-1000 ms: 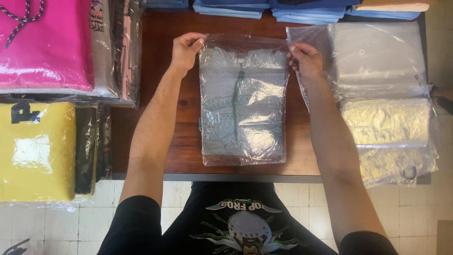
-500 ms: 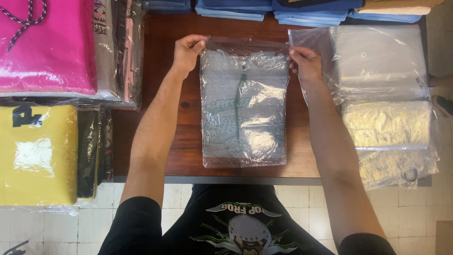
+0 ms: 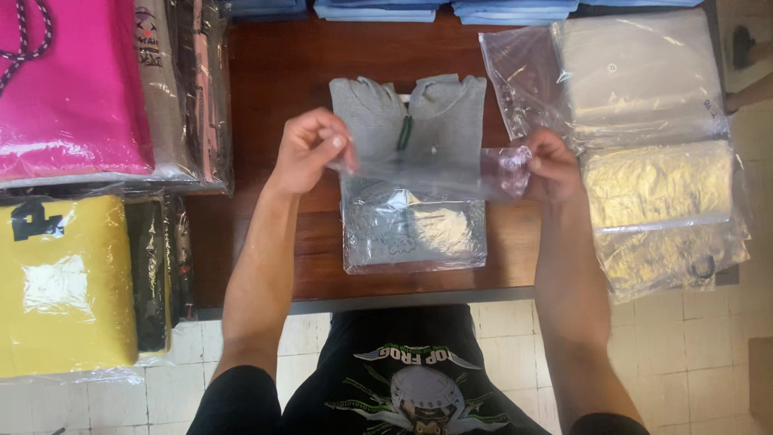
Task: The person takes a gray sweatshirt off a clothing rack, spreads it out on a wooden table, and folds it. The person then places the folded sweatshirt into a clear plastic bag and seals it using an adhesive strip.
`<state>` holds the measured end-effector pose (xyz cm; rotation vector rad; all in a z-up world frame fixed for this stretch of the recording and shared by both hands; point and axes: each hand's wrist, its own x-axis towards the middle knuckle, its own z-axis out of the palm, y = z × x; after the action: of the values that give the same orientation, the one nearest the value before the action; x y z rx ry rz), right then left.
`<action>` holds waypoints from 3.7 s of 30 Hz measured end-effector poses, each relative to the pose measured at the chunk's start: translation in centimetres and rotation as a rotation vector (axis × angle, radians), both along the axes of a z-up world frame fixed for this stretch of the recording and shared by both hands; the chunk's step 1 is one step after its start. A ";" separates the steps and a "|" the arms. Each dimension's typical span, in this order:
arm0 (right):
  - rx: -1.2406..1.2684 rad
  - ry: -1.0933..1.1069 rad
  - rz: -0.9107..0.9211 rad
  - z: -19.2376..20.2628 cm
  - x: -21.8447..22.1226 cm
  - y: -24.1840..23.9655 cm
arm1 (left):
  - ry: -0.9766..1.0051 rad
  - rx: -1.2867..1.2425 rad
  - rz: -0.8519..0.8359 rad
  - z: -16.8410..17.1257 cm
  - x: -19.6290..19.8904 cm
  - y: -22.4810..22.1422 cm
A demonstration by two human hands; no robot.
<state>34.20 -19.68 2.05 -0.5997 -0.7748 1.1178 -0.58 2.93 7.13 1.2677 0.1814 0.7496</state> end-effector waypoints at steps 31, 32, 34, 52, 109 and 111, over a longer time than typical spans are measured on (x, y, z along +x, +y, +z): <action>-0.463 -0.090 -0.187 -4.8 -9.6 -17.9 | 0.120 -0.148 0.656 -5.2 -2.7 -28.2; -0.457 -0.089 -0.198 -6.1 -9.6 -17.3 | 0.117 -0.142 0.645 -7.1 -2.9 -27.2; -0.662 -0.225 -0.391 -8.8 -9.9 -16.4 | 0.299 -0.003 0.784 -10.9 -3.6 -25.6; -0.816 -0.396 -0.604 -6.9 -15.4 -18.3 | 0.473 -0.214 0.766 -16.0 -7.9 -25.6; -0.859 -0.554 -0.749 -9.2 -19.6 -25.7 | 0.558 0.072 0.782 -16.8 -11.5 -31.5; -0.845 -0.521 -0.771 -10.7 -19.7 -25.6 | 0.544 0.039 0.805 -17.0 -11.3 -31.6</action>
<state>14.55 -45.29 -8.67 -1.7796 -0.3860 0.5106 -11.91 -28.69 -9.88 1.4136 1.1737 1.0644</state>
